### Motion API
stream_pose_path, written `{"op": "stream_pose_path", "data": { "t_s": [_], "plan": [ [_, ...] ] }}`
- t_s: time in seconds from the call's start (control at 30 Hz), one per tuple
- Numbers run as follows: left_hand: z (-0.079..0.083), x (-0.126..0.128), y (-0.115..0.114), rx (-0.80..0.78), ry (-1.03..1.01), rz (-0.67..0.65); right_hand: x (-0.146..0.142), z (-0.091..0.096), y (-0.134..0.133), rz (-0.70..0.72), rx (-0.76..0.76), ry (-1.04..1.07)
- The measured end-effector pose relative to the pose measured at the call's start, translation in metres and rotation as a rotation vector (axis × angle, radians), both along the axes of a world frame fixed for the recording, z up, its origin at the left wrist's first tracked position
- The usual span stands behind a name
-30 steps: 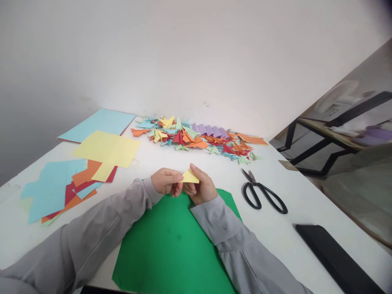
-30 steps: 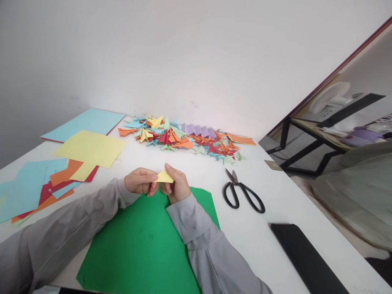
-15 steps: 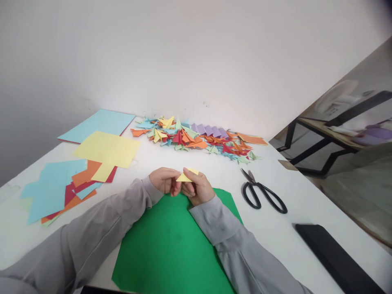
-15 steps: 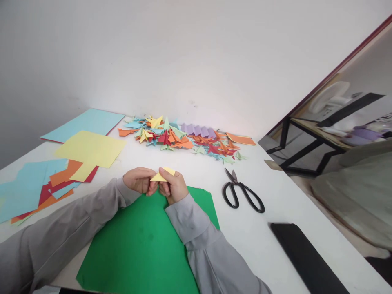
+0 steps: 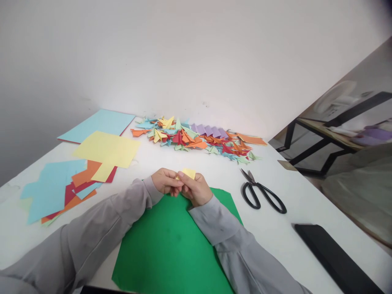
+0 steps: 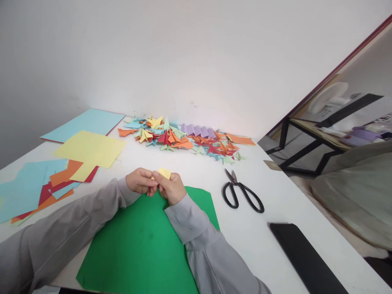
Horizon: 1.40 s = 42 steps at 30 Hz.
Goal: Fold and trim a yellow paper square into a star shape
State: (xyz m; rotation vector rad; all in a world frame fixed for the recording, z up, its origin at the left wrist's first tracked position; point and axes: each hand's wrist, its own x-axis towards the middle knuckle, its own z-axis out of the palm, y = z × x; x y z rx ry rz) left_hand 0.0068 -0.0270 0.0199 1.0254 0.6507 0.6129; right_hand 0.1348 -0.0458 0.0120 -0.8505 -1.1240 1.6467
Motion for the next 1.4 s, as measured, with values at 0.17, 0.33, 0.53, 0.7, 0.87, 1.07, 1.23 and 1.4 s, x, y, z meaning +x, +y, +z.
{"op": "stream_pose_path", "data": {
  "t_s": [0.17, 0.33, 0.53, 0.7, 0.87, 1.07, 1.23, 1.4],
  "plan": [
    [0.000, -0.001, -0.001, 0.019, -0.005, -0.001, 0.000, 0.001, 0.000, 0.065, -0.065, 0.129],
    [0.000, 0.000, -0.001, -0.030, -0.100, 0.015, 0.001, 0.003, 0.000, 0.075, -0.128, 0.223],
    [0.002, 0.001, -0.003, 0.023, -0.176, -0.006, 0.000, 0.005, 0.000, 0.030, -0.133, 0.257],
    [0.002, 0.001, -0.005, 0.092, -0.225, -0.037, 0.000, 0.006, 0.000, 0.008, -0.114, 0.224],
    [0.002, 0.001, -0.004, 0.040, -0.151, -0.020, -0.001, 0.003, 0.001, -0.022, -0.070, 0.153],
    [0.002, 0.003, -0.002, 0.013, -0.023, 0.050, 0.000, -0.002, 0.001, -0.067, -0.024, -0.017],
    [0.002, 0.002, -0.002, 0.011, 0.035, 0.026, 0.002, -0.002, 0.002, -0.002, 0.025, -0.098],
    [0.001, 0.002, -0.001, 0.023, 0.035, 0.002, 0.003, -0.004, 0.003, 0.026, -0.006, -0.025]
  ]
}}
